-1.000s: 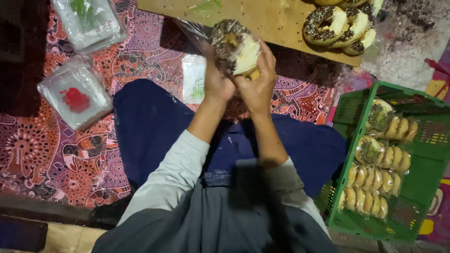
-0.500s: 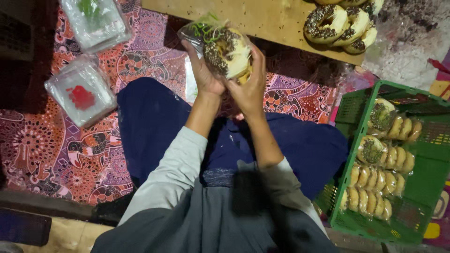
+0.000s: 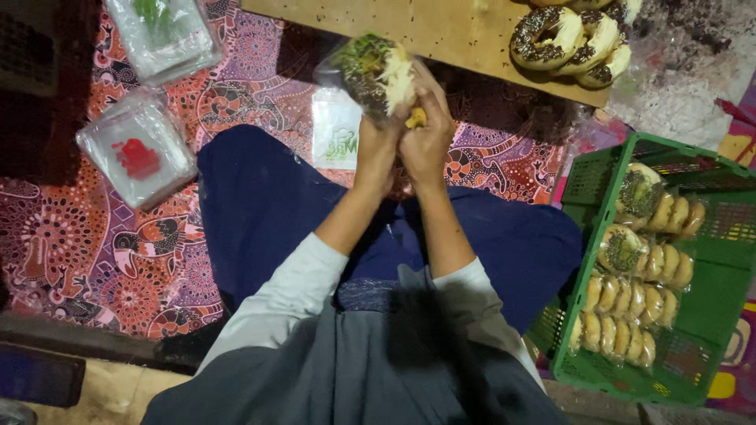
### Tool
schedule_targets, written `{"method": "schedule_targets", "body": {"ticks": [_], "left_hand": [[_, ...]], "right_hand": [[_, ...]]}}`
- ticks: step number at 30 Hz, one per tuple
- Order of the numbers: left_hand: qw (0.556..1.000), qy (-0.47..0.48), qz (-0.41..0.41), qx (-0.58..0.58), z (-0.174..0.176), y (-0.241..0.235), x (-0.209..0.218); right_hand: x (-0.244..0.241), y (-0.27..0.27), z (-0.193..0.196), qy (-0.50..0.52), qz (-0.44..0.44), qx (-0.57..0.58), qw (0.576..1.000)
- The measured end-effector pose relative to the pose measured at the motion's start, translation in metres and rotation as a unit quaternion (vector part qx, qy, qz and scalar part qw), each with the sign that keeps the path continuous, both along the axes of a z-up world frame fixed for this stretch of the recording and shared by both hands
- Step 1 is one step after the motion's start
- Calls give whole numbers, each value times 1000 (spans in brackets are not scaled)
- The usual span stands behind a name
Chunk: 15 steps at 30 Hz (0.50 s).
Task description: The person sits on the floor and repeatedly picks up donuts from a wooden board, places them into clear plastic bags, and then places the packaged donuts into a green crate. The person handles both plain and chocolate-frosted donuts.
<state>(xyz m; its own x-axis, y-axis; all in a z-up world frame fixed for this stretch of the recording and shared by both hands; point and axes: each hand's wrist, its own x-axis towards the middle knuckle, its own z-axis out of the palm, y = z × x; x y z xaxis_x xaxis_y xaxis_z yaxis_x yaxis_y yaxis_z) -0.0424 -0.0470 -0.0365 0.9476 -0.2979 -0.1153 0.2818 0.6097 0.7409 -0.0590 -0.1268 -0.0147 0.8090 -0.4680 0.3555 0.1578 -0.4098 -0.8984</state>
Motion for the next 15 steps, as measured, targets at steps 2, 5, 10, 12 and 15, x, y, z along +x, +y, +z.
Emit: {"method": "schedule_targets", "body": {"ticks": [2, 5, 10, 12, 15], "left_hand": [[933, -169, 147, 281, 24, 17, -25], [801, -311, 241, 452, 46, 35, -32], [764, -340, 87, 541, 50, 52, -19], [768, -389, 48, 507, 51, 59, -22], [689, -540, 124, 467, 60, 88, -24]], "right_hand": [[-2, 0, 0, 35, -14, 44, 998], [-9, 4, -3, 40, -25, -21, 999], [-8, 10, -12, 4, -8, -102, 995], [-10, 15, -19, -2, 16, -34, 999], [-20, 25, -28, 0, 80, 189, 979]]}}
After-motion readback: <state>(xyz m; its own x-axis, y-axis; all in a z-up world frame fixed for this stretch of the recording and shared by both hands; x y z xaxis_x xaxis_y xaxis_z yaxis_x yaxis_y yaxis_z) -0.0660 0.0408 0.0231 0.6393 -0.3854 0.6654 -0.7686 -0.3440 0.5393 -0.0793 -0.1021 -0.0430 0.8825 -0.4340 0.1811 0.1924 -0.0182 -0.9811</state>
